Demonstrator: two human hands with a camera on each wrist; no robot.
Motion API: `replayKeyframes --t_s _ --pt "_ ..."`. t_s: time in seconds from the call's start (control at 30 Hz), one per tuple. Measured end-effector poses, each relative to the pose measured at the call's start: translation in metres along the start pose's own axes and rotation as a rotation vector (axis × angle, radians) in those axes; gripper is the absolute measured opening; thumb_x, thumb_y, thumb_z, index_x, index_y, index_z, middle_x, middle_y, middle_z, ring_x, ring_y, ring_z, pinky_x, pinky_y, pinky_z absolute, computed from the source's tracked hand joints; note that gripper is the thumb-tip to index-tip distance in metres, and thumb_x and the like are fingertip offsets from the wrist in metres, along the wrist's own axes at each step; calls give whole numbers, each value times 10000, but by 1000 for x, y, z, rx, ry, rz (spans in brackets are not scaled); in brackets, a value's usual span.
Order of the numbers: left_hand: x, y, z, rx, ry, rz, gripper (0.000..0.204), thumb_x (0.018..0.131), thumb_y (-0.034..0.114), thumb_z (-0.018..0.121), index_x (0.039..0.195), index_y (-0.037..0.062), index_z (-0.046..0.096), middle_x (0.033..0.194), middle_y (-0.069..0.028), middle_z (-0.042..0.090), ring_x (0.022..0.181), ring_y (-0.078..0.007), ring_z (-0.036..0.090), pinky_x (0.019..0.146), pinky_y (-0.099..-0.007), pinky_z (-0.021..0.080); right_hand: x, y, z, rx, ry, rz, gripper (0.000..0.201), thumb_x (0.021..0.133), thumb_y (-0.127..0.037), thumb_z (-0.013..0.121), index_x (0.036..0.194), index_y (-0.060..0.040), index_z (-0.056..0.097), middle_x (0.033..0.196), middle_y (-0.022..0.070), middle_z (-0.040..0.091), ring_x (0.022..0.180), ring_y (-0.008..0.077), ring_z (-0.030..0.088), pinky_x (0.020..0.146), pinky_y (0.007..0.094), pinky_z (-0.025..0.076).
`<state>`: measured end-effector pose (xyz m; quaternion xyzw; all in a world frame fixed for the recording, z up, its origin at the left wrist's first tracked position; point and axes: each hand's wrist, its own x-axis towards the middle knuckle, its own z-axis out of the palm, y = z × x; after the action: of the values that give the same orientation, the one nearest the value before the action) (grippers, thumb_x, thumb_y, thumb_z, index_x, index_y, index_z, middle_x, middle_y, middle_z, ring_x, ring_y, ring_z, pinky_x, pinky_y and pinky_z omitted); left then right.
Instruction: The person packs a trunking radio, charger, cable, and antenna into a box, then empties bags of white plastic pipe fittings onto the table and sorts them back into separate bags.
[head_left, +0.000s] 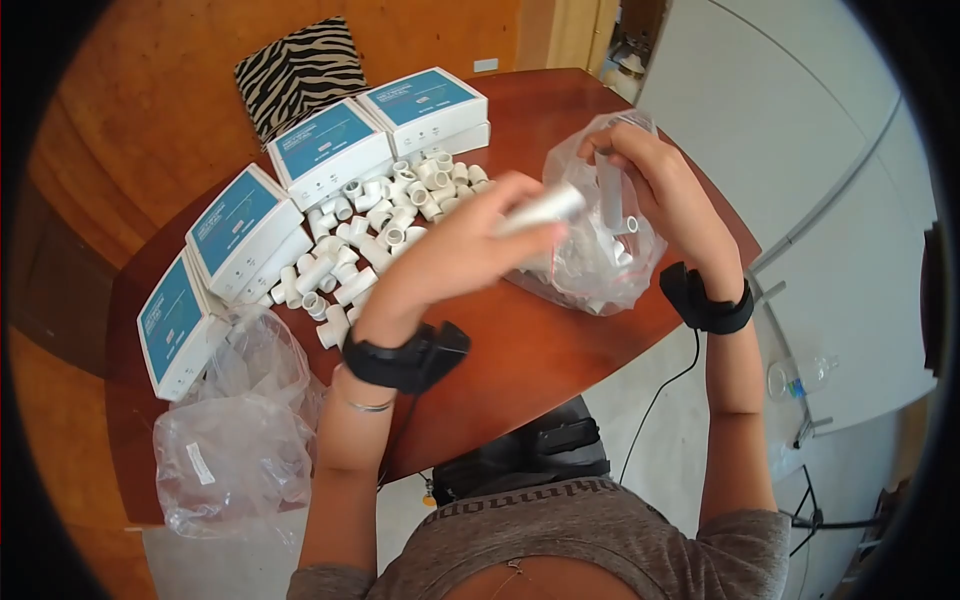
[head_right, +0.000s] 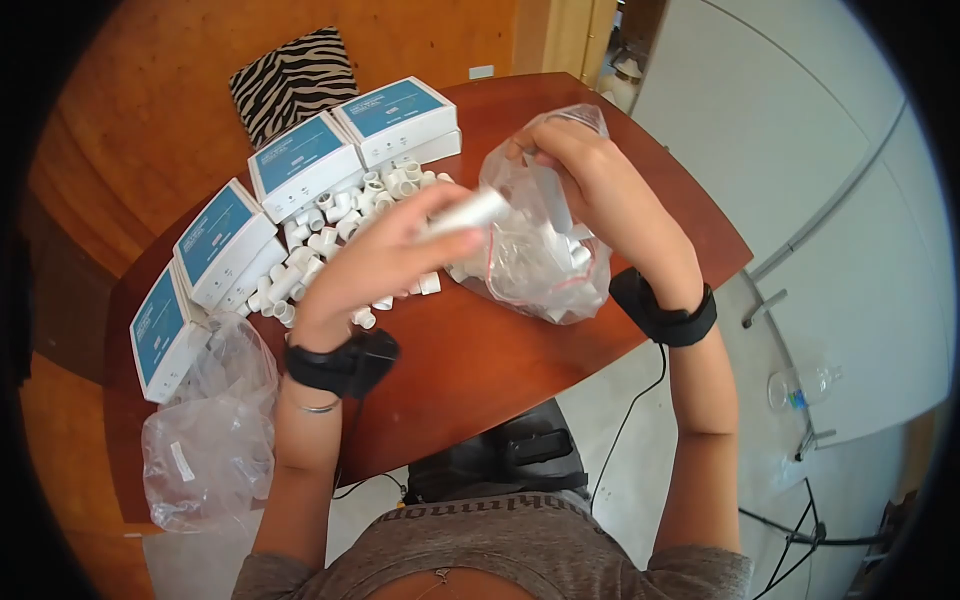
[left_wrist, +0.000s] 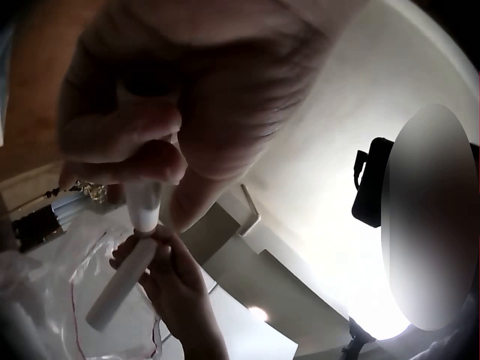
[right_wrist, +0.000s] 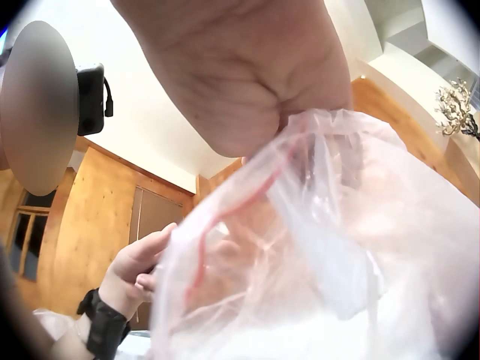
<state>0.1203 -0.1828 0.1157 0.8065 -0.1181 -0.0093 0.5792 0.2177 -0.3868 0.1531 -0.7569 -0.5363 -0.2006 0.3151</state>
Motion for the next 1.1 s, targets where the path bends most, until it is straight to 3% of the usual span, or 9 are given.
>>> replayKeyframes --t_s 0.17,0.3,0.33,0.47,0.57,0.77,0.87,1.0,1.1 --pt "18 -15 36 -250 -340 -73 352 901 328 618 1152 85 573 780 41 550 505 -14 409 425 -170 306 -9 6 5 -42 -109 45 256 729 122 528 957 16 577 948 153 617 871 333 587 766 365 495" --pt "21 -33 43 208 37 201 351 910 294 581 1105 2 567 773 -85 595 590 -174 535 551 -307 428 -24 16 12 -54 -193 102 261 759 113 518 983 8 600 906 159 615 818 331 591 729 367 488" --pt "18 -27 42 184 48 145 369 911 292 560 1087 -32 555 809 -167 592 701 -272 579 654 -367 447 -27 16 13 -1 -201 113 274 778 114 496 1005 5 604 884 153 614 781 317 594 697 361 482" --pt "12 -27 52 276 175 73 406 925 316 534 1033 -75 544 912 -233 565 817 -334 583 711 -395 446 -32 17 20 116 -212 107 230 824 38 564 1043 -15 612 874 155 639 814 306 620 700 356 477" --pt "7 -33 56 260 229 33 400 923 316 536 1036 -68 545 906 -238 556 813 -336 580 713 -395 448 -37 20 18 392 -292 299 221 857 -29 590 1078 -24 603 841 137 641 804 233 639 672 333 474" --pt "-5 -31 60 248 234 45 522 919 345 549 1213 -78 466 1001 -236 524 829 -329 583 746 -375 460 -46 35 33 488 -273 231 253 830 -121 696 1007 5 565 804 64 625 708 134 600 690 245 469" --pt "-14 -25 51 336 165 -67 553 922 356 547 1256 -73 446 1015 -238 520 841 -331 587 745 -375 471 -46 50 19 478 -44 369 202 829 0 645 1011 24 560 819 26 617 771 84 577 697 230 465" --pt "-24 -27 54 443 143 -14 580 927 351 542 1285 -88 416 1026 -231 516 850 -334 589 737 -383 479 -44 53 0 242 29 362 241 781 134 553 994 25 580 861 84 632 761 121 590 690 229 472" --pt "-28 -21 62 457 203 34 608 921 335 551 1300 -110 385 1020 -229 513 834 -349 587 734 -395 483 -40 36 -1 26 -131 179 268 726 110 581 951 -11 661 937 109 644 847 247 586 748 339 479"
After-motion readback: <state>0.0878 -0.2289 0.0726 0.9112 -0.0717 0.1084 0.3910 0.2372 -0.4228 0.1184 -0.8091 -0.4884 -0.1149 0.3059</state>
